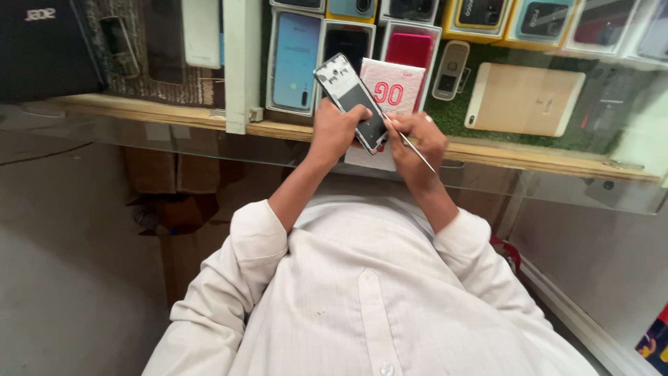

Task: The person uses a metal tool to scrape adhesive residue from the edges of a disassembled smartphone. They repeatedly rotate the phone and work along different sides, occasionally pausing to inspect the edges.

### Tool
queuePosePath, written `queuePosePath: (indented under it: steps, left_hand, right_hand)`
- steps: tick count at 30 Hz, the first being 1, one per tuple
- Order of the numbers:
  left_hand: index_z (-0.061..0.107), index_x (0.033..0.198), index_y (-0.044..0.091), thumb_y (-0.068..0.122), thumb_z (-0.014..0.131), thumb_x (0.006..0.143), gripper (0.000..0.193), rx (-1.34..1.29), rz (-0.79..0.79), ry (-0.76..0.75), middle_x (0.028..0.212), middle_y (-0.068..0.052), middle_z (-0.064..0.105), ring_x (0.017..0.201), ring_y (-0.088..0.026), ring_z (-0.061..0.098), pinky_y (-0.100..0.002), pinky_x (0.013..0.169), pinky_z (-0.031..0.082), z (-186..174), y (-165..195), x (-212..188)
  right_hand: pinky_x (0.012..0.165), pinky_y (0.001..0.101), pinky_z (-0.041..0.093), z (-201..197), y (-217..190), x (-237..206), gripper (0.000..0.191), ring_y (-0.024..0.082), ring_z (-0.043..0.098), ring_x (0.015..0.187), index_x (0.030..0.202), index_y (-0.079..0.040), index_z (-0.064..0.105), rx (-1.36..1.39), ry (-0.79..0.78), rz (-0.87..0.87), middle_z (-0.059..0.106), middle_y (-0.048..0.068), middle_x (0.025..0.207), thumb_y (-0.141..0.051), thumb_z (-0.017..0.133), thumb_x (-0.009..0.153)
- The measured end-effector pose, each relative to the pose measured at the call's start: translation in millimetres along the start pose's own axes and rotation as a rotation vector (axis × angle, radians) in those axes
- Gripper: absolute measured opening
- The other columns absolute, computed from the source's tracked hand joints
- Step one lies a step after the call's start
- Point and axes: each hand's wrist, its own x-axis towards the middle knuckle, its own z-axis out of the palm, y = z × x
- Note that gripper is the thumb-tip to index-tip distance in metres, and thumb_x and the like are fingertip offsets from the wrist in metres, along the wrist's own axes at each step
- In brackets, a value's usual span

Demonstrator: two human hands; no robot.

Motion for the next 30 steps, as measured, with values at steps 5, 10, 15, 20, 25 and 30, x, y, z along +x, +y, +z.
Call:
queuePosePath:
  steps: [5,10,15,20,25,30]
  left_hand:
    - [0.062,0.089,-0.012,0.006,0.074,0.073,0.028,0.004,-0.045,0.053,0.080,-0.018,0.073,0.059,-0.027,0.076,-0.039,0.046,0.062,1,-6,2]
    - [0.067,0.090,-0.012,0.008,0.076,0.074,0.027,0.077,0.067,0.047,0.081,-0.019,0.075,0.062,-0.026,0.077,-0.038,0.048,0.064,0,-4,4]
    - [0.067,0.091,-0.009,0.007,0.071,0.073,0.025,-0.062,0.003,-0.020,0.082,-0.017,0.073,0.058,-0.026,0.075,-0.039,0.045,0.061,-1,0,1]
    - [0.060,0.093,-0.009,0.005,0.073,0.074,0.027,-0.022,-0.087,0.030,0.082,-0.016,0.072,0.060,-0.026,0.077,-0.040,0.045,0.062,0,4,2]
    - [0.068,0.093,-0.010,0.006,0.072,0.075,0.024,-0.032,-0.014,-0.041,0.080,-0.016,0.073,0.060,-0.026,0.075,-0.039,0.045,0.064,-2,1,1]
    - [0.065,0.093,-0.011,0.004,0.073,0.071,0.027,-0.100,-0.034,-0.021,0.082,-0.015,0.073,0.061,-0.026,0.077,-0.042,0.045,0.062,1,-2,3]
  right_hand:
    - [0.073,0.0353,0.055,9,-1,7,0.014,0.027,0.071,0.079,0.089,0.002,0.069,-0.038,-0.013,0.069,0.074,0.015,0.090,0.004,0.084,0.088]
    - [0.076,0.0342,0.057,9,-8,12,0.012,0.025,0.073,0.084,0.091,0.000,0.069,0.036,0.009,0.049,0.074,0.014,0.095,0.003,0.080,0.091]
    - [0.073,0.0326,0.056,16,-6,21,0.013,0.024,0.072,0.083,0.088,0.002,0.068,0.052,-0.004,0.074,0.075,0.015,0.096,0.003,0.081,0.091]
    - [0.072,0.0323,0.057,13,-5,22,0.012,0.023,0.073,0.081,0.088,0.001,0.070,0.000,-0.001,0.055,0.074,0.013,0.091,0.002,0.082,0.090]
    - [0.072,0.0331,0.057,22,-2,29,0.011,0.023,0.073,0.080,0.090,0.002,0.071,0.070,-0.006,0.069,0.074,0.013,0.091,0.002,0.082,0.091]
    - [0.073,0.0335,0.058,18,4,24,0.011,0.023,0.073,0.080,0.089,0.000,0.071,0.081,-0.006,0.052,0.073,0.012,0.089,0.001,0.082,0.090]
